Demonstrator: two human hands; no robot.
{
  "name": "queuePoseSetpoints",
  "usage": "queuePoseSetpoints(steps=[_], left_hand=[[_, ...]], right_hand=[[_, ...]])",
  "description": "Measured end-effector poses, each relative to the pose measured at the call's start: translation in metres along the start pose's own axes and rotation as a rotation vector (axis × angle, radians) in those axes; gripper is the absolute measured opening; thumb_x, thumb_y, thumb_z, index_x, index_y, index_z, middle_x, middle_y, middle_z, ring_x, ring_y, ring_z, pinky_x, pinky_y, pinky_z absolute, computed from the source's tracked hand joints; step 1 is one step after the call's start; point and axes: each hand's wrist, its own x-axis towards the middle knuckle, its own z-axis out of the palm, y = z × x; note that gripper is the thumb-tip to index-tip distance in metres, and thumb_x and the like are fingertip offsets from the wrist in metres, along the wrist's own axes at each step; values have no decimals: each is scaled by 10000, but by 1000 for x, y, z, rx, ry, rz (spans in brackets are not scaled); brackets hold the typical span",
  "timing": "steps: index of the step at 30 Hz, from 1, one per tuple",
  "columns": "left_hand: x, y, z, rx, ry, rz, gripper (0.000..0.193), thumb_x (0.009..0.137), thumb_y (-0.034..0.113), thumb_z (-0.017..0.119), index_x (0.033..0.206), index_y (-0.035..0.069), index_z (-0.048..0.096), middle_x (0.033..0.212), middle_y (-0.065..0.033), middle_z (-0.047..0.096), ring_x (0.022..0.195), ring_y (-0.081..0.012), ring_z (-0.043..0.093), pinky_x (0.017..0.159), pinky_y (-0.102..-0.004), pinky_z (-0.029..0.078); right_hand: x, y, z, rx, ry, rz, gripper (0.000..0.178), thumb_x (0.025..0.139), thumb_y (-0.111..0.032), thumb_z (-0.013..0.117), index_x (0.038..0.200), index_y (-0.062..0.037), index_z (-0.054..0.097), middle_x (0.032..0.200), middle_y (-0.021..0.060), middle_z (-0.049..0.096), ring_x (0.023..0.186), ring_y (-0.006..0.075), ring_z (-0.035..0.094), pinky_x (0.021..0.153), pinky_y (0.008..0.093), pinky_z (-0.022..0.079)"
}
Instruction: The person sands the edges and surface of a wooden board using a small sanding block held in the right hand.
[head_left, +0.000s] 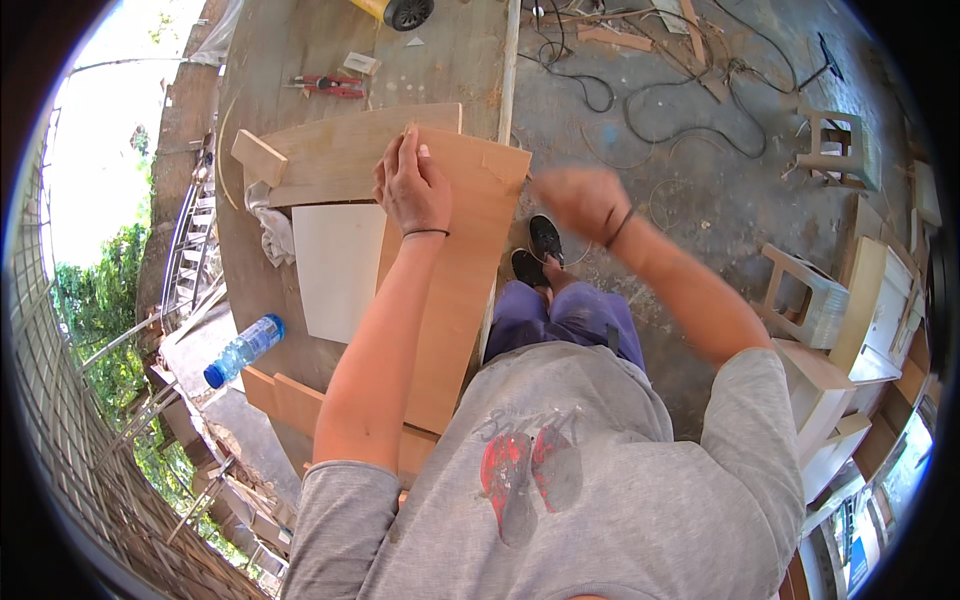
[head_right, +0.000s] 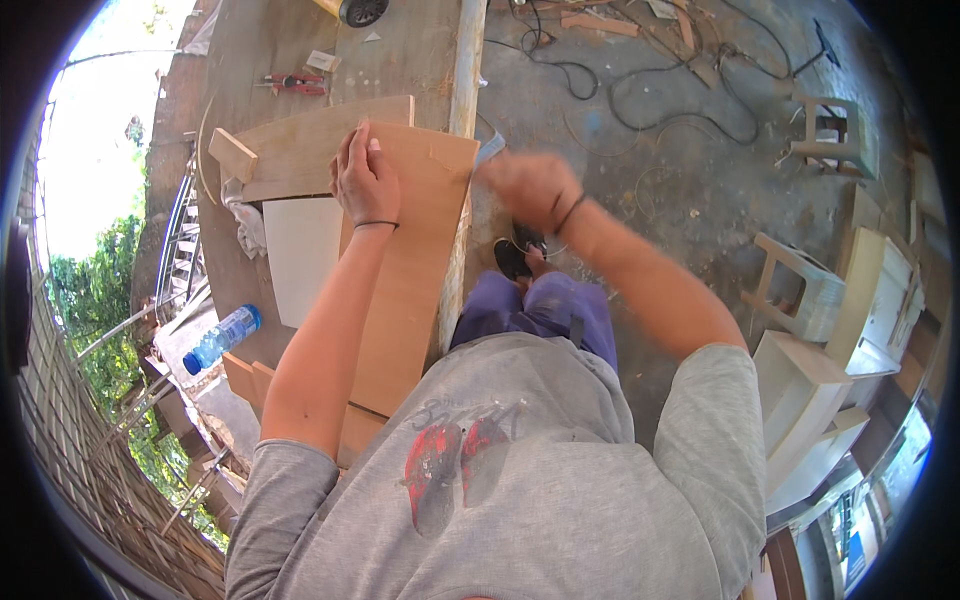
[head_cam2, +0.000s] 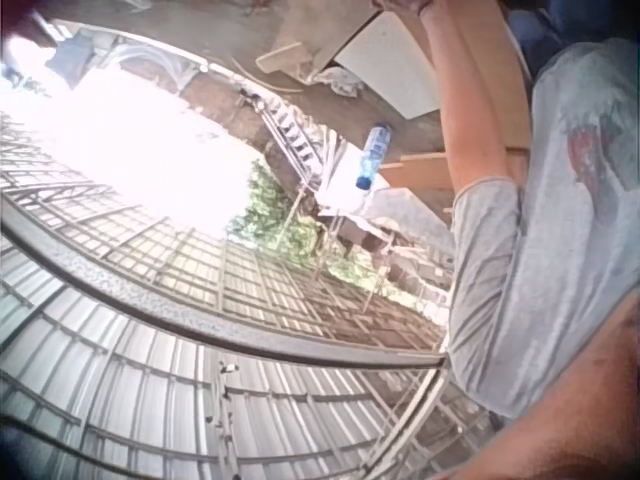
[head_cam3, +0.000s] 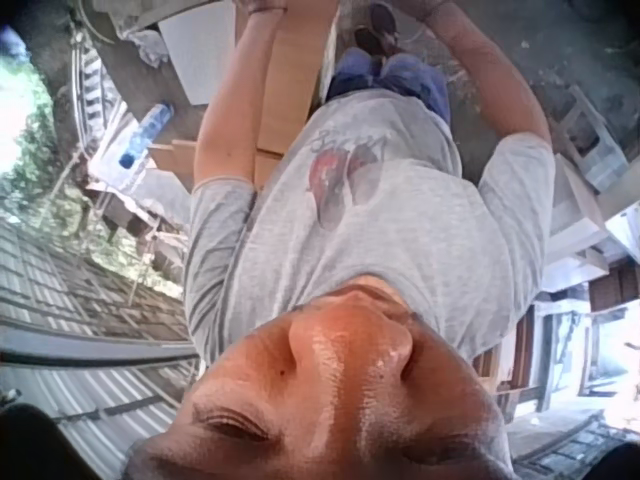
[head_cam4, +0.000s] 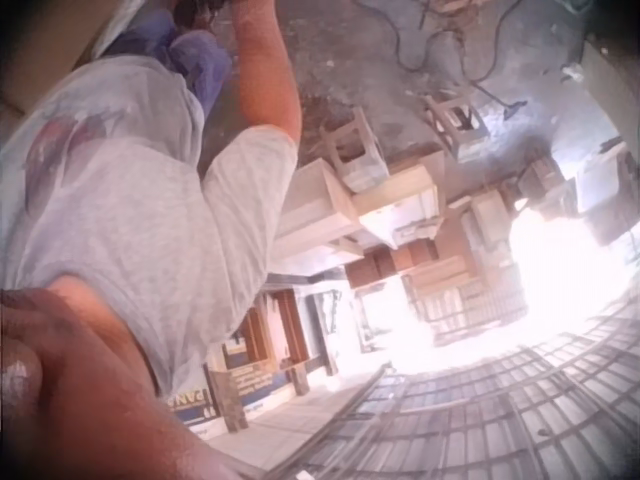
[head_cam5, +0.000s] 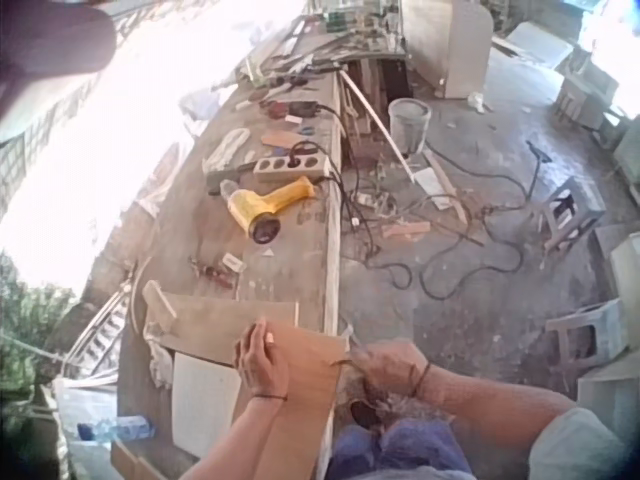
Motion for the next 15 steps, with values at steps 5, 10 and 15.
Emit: queuePoseSetpoints(steps=[5, 10, 15], left_hand=[[0, -1, -4, 9, 5, 8, 312, 973, 236, 504, 1259, 196, 622, 1305, -20, 601, 1236, -273, 505, 1037, -439, 348], [0, -4, 3, 25, 1, 24, 313, 976, 240, 501, 1261, 184, 619, 1308, -24, 598, 1238, -276, 504, 1038, -442, 348], [1, 2, -2, 11, -10, 38, 314, 978, 229, 493, 1260, 166, 616, 1300, -30, 602, 1227, -290, 510, 1042, -448, 347]], right_hand=[[13, 25, -17, -37, -131, 237, 127, 844, -171, 547, 954, -143, 604, 840, 75, 690, 759, 286, 681, 611, 416, 550], [-7, -36, -6, 86, -229, -40, 177, 846, -132, 522, 1004, -146, 603, 822, 55, 680, 746, 271, 691, 601, 386, 560], [26, 33, -24, -237, -132, 269, 183, 801, -127, 569, 966, -143, 648, 830, 27, 667, 743, 247, 677, 609, 372, 558]])
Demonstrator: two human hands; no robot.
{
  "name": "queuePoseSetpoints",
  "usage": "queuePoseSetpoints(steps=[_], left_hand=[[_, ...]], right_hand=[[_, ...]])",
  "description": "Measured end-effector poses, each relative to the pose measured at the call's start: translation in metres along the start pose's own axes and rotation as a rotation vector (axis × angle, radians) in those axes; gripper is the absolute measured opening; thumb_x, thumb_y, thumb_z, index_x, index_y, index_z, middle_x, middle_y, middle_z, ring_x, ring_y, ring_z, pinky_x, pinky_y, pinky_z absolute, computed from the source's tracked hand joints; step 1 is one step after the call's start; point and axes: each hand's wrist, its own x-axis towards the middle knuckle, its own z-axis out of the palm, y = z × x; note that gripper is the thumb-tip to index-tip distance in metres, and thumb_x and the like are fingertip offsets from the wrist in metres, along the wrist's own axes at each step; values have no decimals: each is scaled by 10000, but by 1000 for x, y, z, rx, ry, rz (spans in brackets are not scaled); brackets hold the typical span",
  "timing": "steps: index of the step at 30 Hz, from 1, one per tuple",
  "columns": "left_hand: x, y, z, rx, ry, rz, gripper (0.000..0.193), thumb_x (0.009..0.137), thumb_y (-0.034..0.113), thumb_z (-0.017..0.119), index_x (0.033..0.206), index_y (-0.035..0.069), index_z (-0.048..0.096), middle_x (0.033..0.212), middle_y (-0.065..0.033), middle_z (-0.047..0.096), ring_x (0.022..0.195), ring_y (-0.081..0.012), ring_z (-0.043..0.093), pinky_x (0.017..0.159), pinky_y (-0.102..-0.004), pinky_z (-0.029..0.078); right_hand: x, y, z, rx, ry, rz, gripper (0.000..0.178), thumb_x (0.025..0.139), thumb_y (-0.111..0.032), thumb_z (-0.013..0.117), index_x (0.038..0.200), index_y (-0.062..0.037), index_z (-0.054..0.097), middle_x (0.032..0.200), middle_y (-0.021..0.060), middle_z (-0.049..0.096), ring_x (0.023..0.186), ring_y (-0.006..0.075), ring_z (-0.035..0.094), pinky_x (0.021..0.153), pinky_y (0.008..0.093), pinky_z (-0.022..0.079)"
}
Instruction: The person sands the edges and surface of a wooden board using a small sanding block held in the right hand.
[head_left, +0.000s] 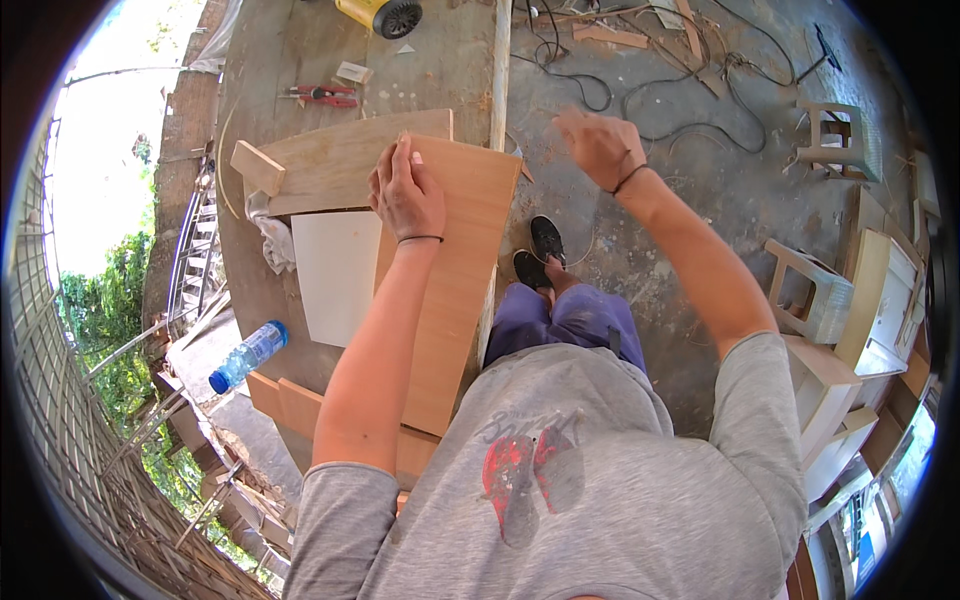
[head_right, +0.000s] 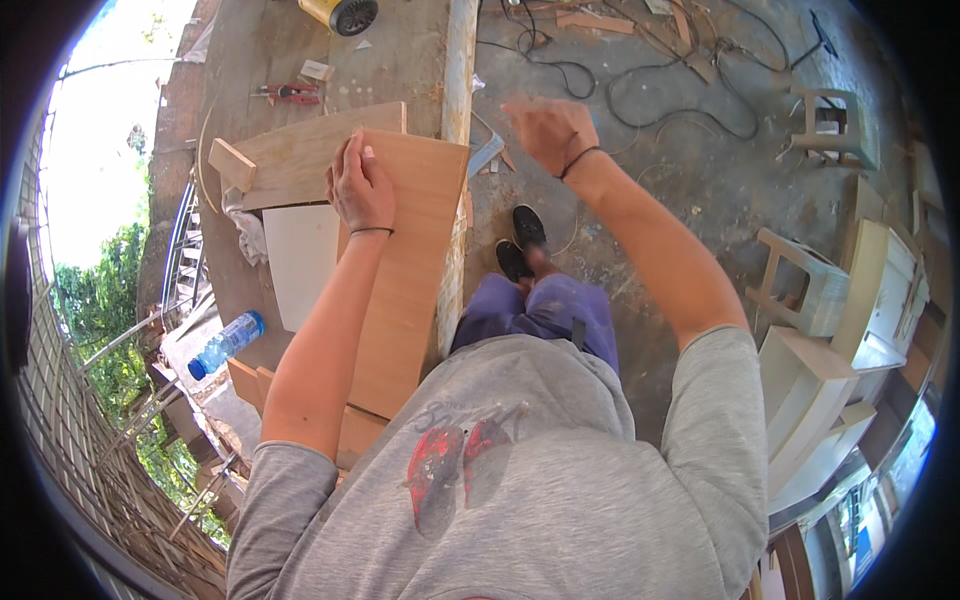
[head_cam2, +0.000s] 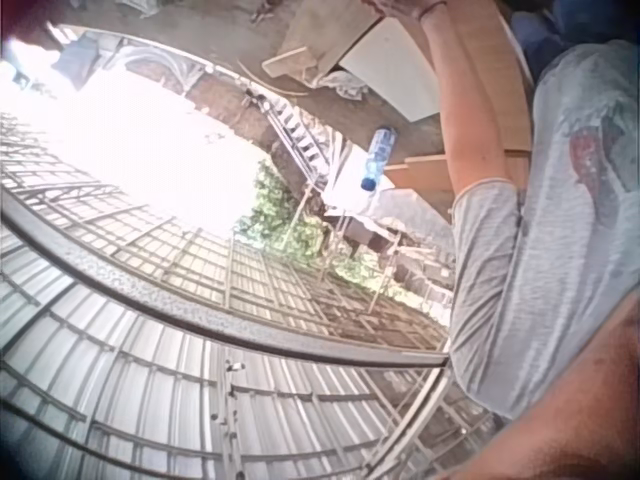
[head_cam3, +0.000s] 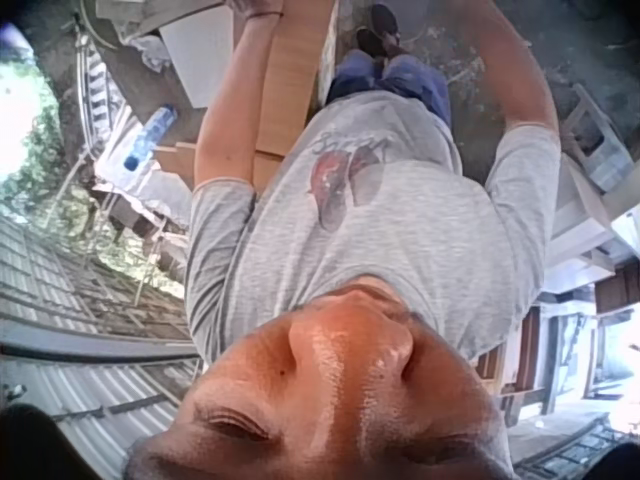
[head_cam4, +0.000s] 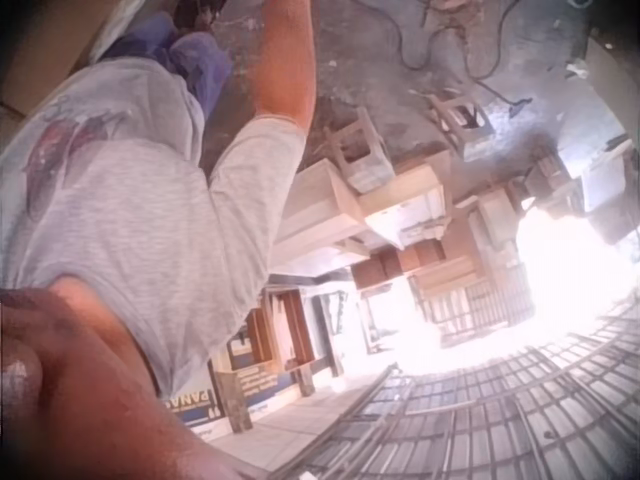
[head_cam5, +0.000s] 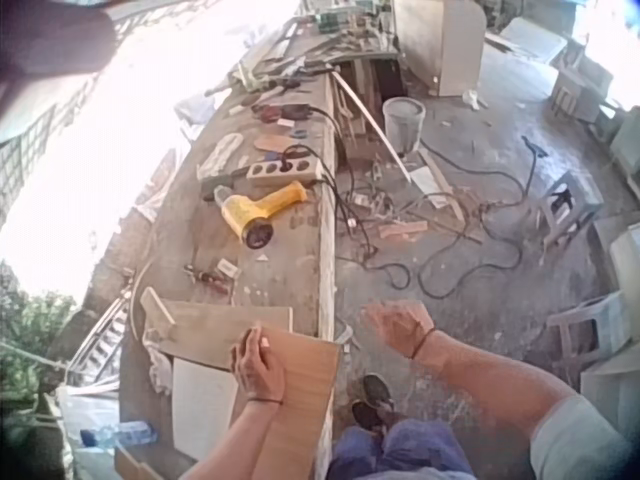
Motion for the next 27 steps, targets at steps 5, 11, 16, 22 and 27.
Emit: queuePoseSetpoints(steps=[5, 11, 16, 22, 27], left_hand=[[-5, -6, 2, 22, -3, -10, 311, 981, 232, 489, 1259, 172, 616, 1300, -34, 600, 1222, -294, 510, 1032, -450, 354], [-2, -7, 3, 0, -8, -10, 312, 971, 222, 503, 1262, 192, 611, 1311, -28, 588, 1247, -284, 483, 1012, -466, 340], [-6, -8, 4, -12, -14, -19, 314, 970, 218, 501, 1263, 193, 611, 1308, -24, 586, 1240, -281, 485, 1010, -464, 340], [-3, -5, 0, 27, 1, -11, 313, 977, 235, 490, 1259, 179, 614, 1300, -39, 598, 1212, -290, 517, 1024, -447, 362], [-1, -7, 3, 22, 24, 4, 313, 968, 218, 499, 1258, 182, 613, 1294, -38, 601, 1218, -277, 515, 1022, -446, 365]], right_hand=[[-47, -58, 7, 212, -14, -353, 186, 851, -122, 541, 1014, -166, 619, 808, 34, 661, 722, 216, 682, 549, 361, 544], [-4, -7, 6, 63, -25, -222, 88, 823, -130, 549, 890, -141, 606, 806, 32, 641, 758, 242, 665, 609, 374, 533], [-34, -45, 9, 329, 63, -316, 118, 837, -140, 556, 950, -143, 589, 763, 62, 660, 710, 251, 684, 551, 386, 537], [-5, -13, 25, 214, 256, -212, 81, 853, -139, 539, 919, -136, 586, 788, 52, 655, 734, 262, 680, 577, 387, 538], [-16, -34, 6, 310, 168, -191, 95, 857, -136, 537, 933, -139, 594, 781, 50, 660, 730, 264, 681, 567, 388, 536]])
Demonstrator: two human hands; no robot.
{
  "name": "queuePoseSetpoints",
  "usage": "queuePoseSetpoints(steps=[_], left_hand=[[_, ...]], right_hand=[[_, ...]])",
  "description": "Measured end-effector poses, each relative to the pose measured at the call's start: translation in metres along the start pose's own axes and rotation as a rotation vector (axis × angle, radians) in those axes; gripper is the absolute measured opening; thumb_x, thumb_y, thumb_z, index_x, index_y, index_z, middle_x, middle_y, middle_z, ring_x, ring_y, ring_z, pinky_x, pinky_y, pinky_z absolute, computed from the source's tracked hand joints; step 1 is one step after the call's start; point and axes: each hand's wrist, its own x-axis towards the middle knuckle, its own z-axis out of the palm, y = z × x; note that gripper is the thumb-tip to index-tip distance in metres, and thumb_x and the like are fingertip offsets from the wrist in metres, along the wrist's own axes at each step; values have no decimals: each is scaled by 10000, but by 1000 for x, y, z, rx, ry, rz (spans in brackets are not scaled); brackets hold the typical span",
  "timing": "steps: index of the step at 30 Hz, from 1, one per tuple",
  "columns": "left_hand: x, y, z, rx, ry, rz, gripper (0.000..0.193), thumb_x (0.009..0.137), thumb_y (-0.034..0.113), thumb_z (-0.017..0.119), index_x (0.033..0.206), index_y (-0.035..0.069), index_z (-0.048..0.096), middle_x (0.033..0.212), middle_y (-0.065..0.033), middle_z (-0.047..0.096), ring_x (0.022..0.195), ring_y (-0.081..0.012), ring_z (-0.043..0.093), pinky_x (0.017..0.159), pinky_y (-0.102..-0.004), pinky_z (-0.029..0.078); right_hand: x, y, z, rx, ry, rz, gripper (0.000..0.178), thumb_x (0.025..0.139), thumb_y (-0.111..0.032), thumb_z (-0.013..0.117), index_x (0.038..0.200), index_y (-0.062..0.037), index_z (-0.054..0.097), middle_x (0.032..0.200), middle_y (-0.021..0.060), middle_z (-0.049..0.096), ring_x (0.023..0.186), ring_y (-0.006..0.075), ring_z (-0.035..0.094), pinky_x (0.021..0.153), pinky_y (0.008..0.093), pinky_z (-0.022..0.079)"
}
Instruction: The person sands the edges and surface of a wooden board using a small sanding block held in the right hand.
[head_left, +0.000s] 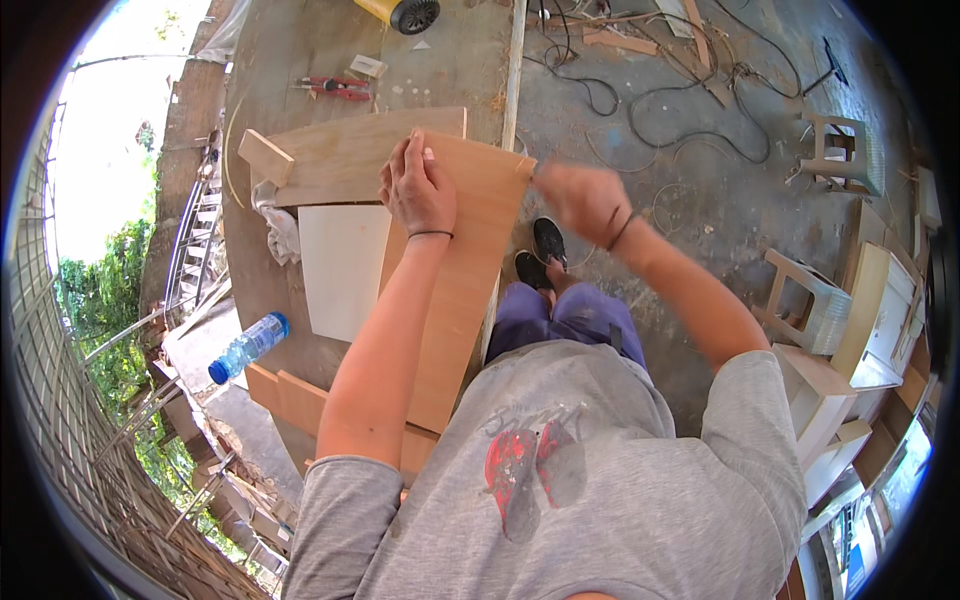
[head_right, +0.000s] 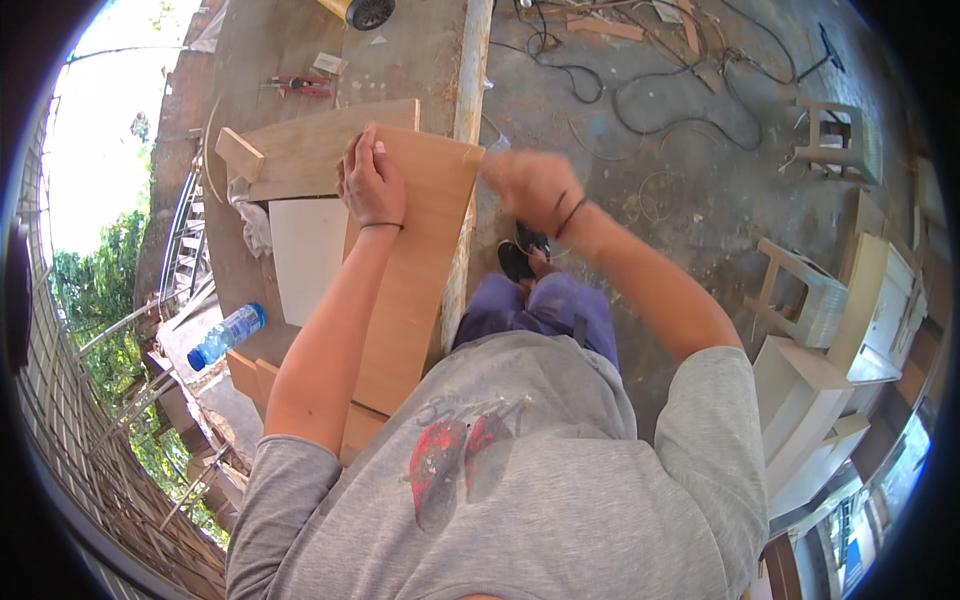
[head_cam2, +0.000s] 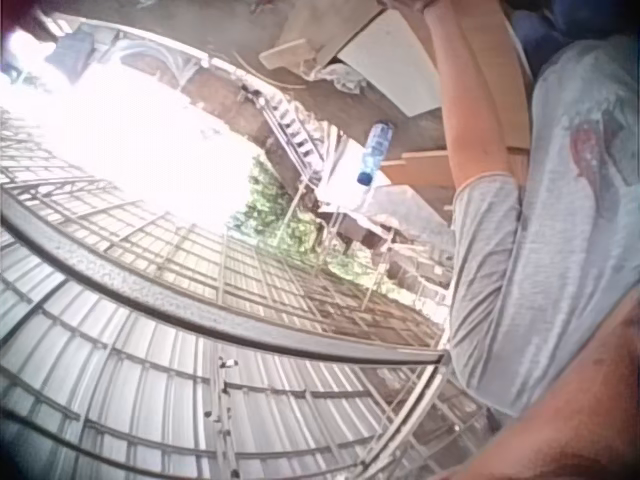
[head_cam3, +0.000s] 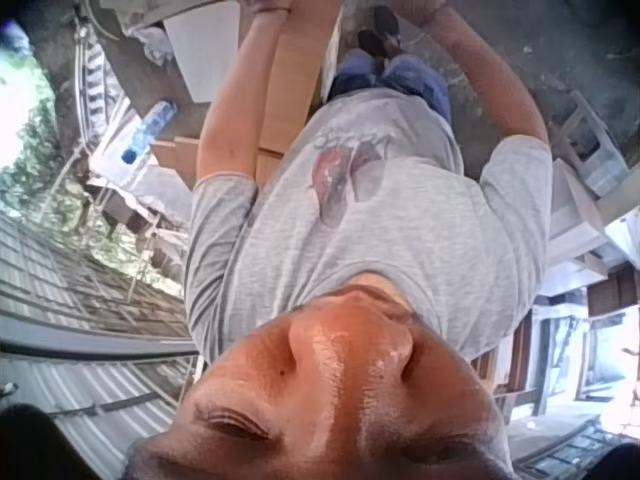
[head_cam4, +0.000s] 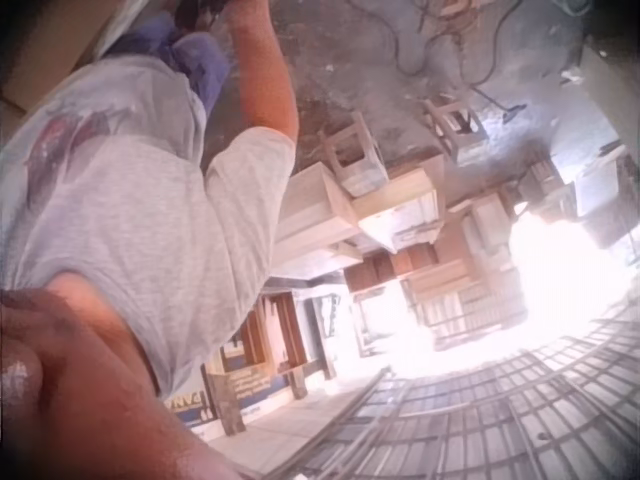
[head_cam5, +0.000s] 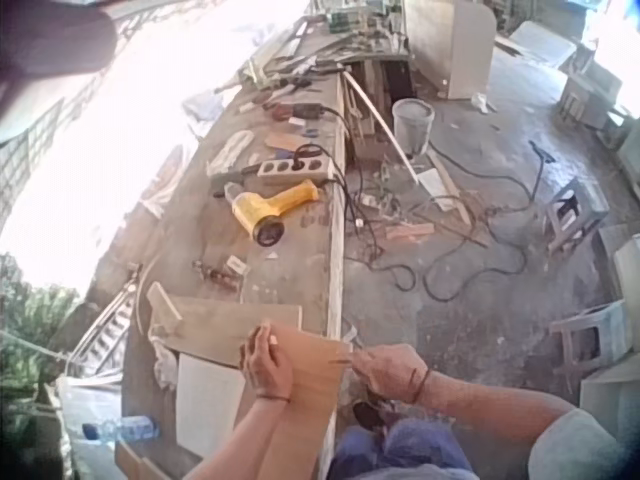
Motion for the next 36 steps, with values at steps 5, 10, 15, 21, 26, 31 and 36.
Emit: queuePoseSetpoints(steps=[5, 10, 15, 21, 26, 31, 36], left_hand=[[0, 3, -1, 2, -2, 0, 314, 962, 212, 508, 1257, 181, 612, 1291, -44, 601, 1211, -282, 518, 1019, -447, 367], [-1, 4, -4, -13, -5, -7, 315, 959, 208, 515, 1257, 187, 613, 1294, -41, 598, 1207, -284, 516, 1016, -449, 366], [-1, 3, 1, -30, -3, -11, 312, 961, 206, 512, 1254, 192, 617, 1293, -42, 597, 1210, -285, 514, 1013, -450, 365], [-1, 5, -3, -43, -45, -39, 332, 962, 211, 518, 1283, 196, 600, 1325, -46, 569, 1245, -278, 477, 1011, -473, 340], [-1, 4, -3, -39, -51, -41, 330, 965, 212, 516, 1284, 192, 599, 1324, -44, 568, 1250, -276, 472, 1013, -470, 338], [-1, 3, -1, -40, -28, -29, 328, 964, 208, 518, 1282, 193, 600, 1322, -43, 569, 1250, -276, 472, 1012, -469, 338], [-1, 1, -2, -43, -35, -32, 327, 963, 207, 519, 1279, 187, 600, 1325, -46, 567, 1247, -283, 473, 1009, -464, 339]], right_hand=[[-17, -28, 2, -25, -255, -164, 83, 879, -150, 524, 917, -145, 597, 794, 64, 671, 716, 262, 679, 558, 393, 532], [16, 8, -22, -76, -102, 174, 122, 849, -144, 543, 944, -139, 620, 841, 83, 676, 780, 283, 681, 622, 408, 546], [-14, -30, -1, -13, -197, -40, 87, 868, -163, 554, 911, -103, 600, 793, 92, 673, 751, 282, 684, 575, 410, 543], [16, 16, -17, -74, -150, 193, 91, 879, -183, 562, 919, -114, 605, 837, 95, 672, 770, 291, 678, 612, 414, 543], [-3, -2, -1, 30, -121, -35, 101, 886, -205, 565, 953, -148, 615, 827, 88, 673, 757, 299, 669, 617, 412, 531], [15, 22, -11, -144, -122, 349, 113, 889, -190, 558, 976, -160, 622, 860, 78, 666, 807, 270, 673, 619, 403, 533], [6, 3, -4, 57, -49, -17, 125, 938, -243, 535, 940, -139, 605, 803, 110, 682, 717, 304, 675, 573, 433, 521]])
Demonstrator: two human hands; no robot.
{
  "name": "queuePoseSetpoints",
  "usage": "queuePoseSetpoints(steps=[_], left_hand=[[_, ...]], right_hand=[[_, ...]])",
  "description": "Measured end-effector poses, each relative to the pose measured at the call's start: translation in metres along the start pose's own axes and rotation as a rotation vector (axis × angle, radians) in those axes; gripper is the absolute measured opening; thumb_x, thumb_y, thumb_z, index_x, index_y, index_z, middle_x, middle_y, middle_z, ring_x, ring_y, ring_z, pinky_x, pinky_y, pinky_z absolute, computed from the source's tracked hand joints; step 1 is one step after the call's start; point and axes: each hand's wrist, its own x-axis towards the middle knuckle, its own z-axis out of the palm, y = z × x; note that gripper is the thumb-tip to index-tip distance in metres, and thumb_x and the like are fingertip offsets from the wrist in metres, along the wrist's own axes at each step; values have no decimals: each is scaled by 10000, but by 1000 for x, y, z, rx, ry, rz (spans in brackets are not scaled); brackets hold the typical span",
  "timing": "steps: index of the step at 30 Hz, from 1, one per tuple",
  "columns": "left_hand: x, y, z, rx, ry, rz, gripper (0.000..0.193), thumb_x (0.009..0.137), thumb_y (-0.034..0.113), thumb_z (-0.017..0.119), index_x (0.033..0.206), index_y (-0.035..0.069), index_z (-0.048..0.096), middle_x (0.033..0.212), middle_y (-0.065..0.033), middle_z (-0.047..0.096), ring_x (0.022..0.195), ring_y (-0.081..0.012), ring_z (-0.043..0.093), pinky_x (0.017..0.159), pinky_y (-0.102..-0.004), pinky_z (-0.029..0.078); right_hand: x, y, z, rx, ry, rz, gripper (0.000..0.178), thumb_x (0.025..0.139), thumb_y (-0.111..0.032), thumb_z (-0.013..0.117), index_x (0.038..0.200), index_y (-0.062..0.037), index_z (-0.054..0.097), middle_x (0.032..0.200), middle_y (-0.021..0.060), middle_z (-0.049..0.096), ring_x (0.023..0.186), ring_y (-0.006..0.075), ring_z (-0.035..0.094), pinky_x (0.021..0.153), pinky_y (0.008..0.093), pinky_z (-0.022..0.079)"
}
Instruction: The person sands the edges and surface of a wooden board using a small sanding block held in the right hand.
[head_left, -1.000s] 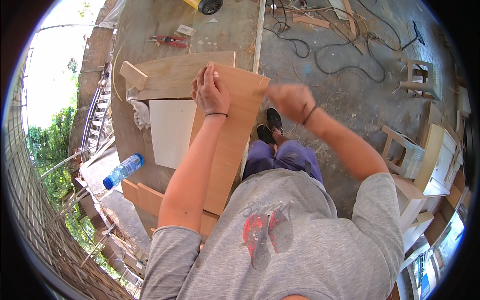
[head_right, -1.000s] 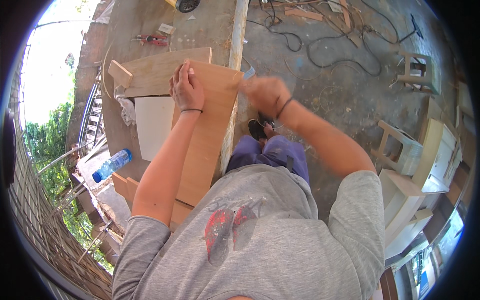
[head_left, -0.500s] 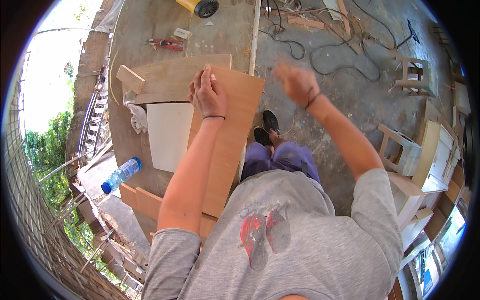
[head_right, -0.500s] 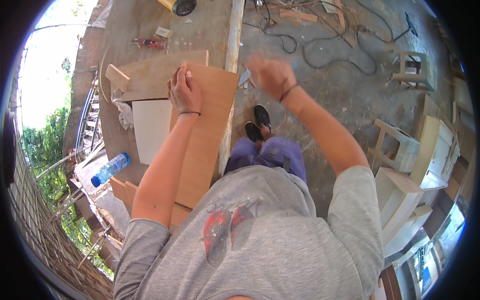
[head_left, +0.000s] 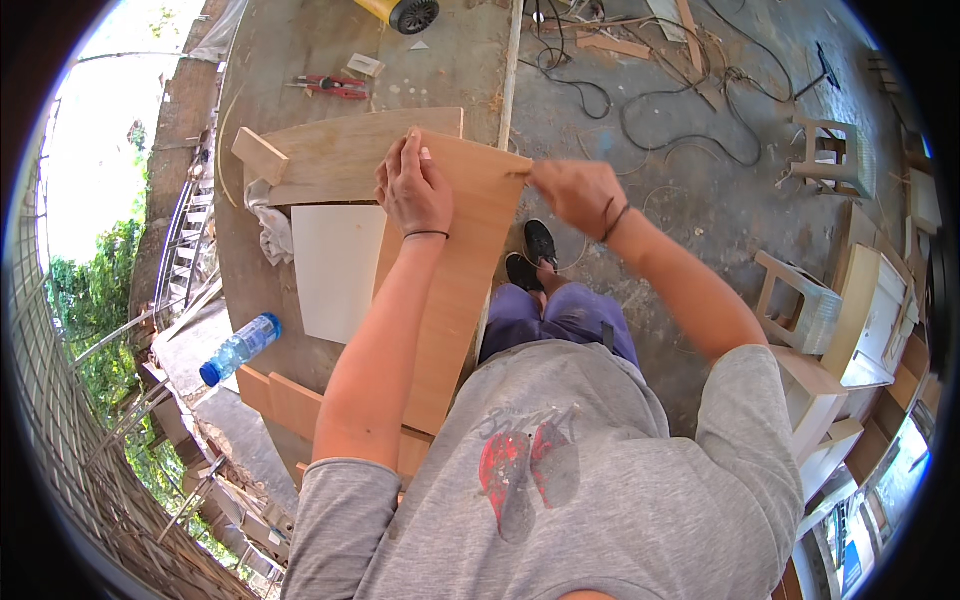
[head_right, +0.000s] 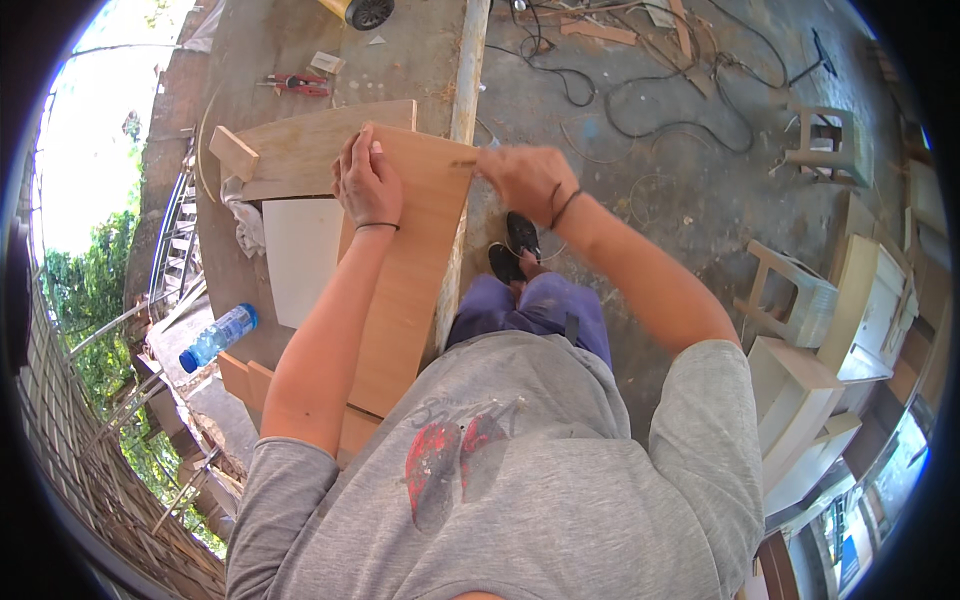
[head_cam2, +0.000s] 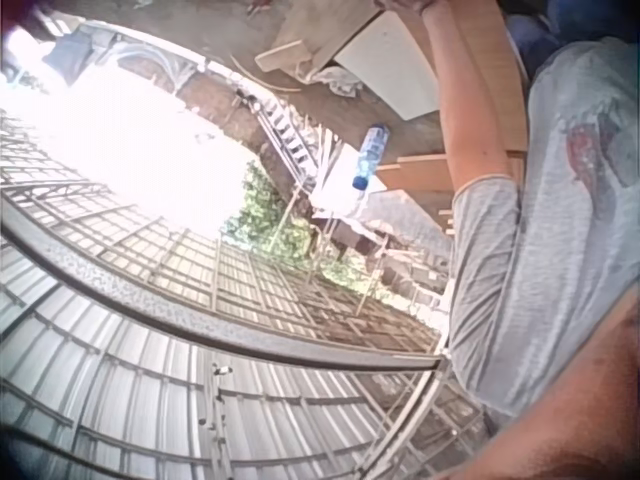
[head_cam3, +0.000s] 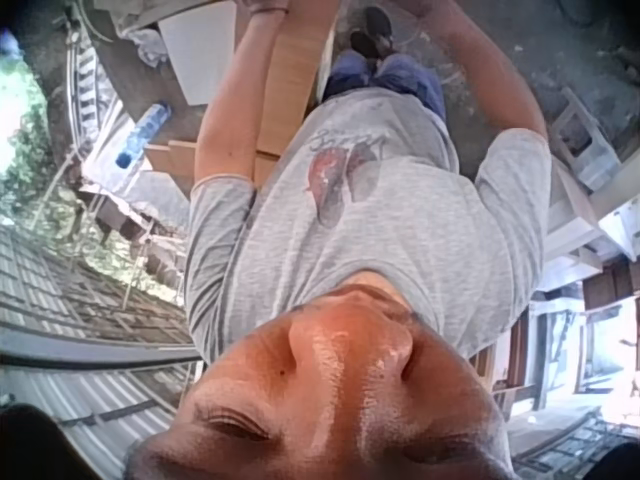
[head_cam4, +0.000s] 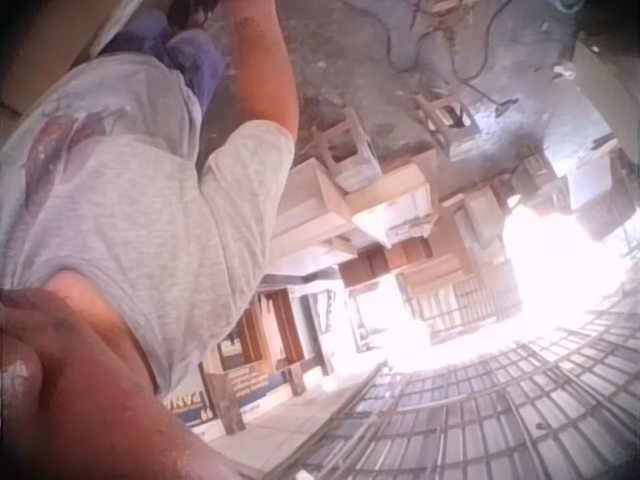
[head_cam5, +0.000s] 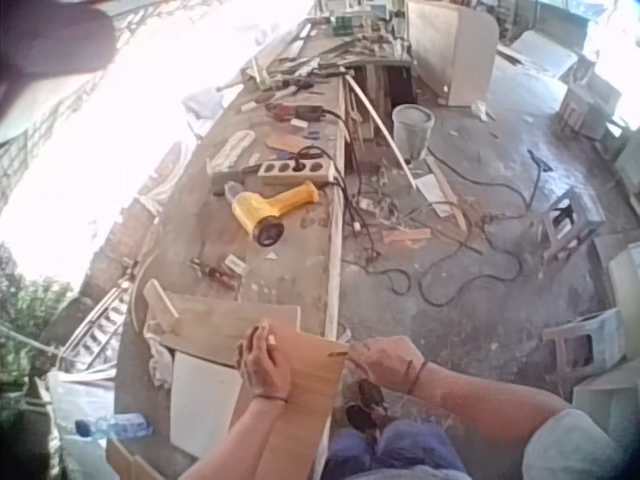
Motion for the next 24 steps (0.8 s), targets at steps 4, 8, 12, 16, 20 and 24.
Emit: queuePoseSetpoints(steps=[4, 8, 12, 16, 20, 24], left_hand=[[1, 0, 1, 2, 2, 16, 329, 960, 205, 522, 1278, 181, 600, 1324, -46, 568, 1244, -287, 475, 1006, -466, 340], [0, -1, 1, 3, 4, 14, 332, 955, 205, 528, 1278, 183, 600, 1318, -47, 571, 1240, -285, 479, 1004, -470, 341], [1, 4, 0, 2, -2, 15, 333, 952, 203, 530, 1278, 181, 599, 1312, -50, 572, 1235, -283, 483, 999, -468, 345], [0, -1, 1, 14, 6, 16, 333, 951, 200, 528, 1275, 177, 599, 1313, -52, 571, 1234, -282, 484, 993, -466, 348], [1, 2, 0, 2, 7, 21, 334, 951, 200, 527, 1276, 175, 598, 1312, -50, 572, 1237, -280, 482, 991, -463, 349], [1, 2, -1, -3, 2, 6, 333, 953, 204, 524, 1276, 178, 598, 1311, -45, 571, 1240, -277, 480, 992, -460, 348]], right_hand=[[26, 28, -28, -189, -132, 386, 153, 949, -256, 536, 928, -118, 597, 821, 120, 664, 763, 335, 653, 612, 449, 506], [4, 1, -10, 12, -56, 17, 211, 981, -289, 493, 908, -105, 569, 757, 143, 648, 714, 372, 637, 582, 475, 488], [18, 16, -23, -84, -68, 214, 175, 972, -266, 505, 918, -108, 557, 794, 146, 648, 733, 370, 638, 591, 477, 485], [7, -7, -18, -24, -126, 156, 164, 968, -261, 506, 959, -112, 574, 818, 142, 658, 750, 360, 646, 601, 474, 491], [11, 8, -15, -166, -145, 243, 188, 978, -271, 498, 935, -97, 554, 808, 144, 658, 741, 376, 637, 594, 477, 485], [10, -5, -16, -42, -58, 180, 185, 973, -265, 502, 932, -87, 530, 773, 142, 659, 713, 374, 641, 583, 472, 489]])
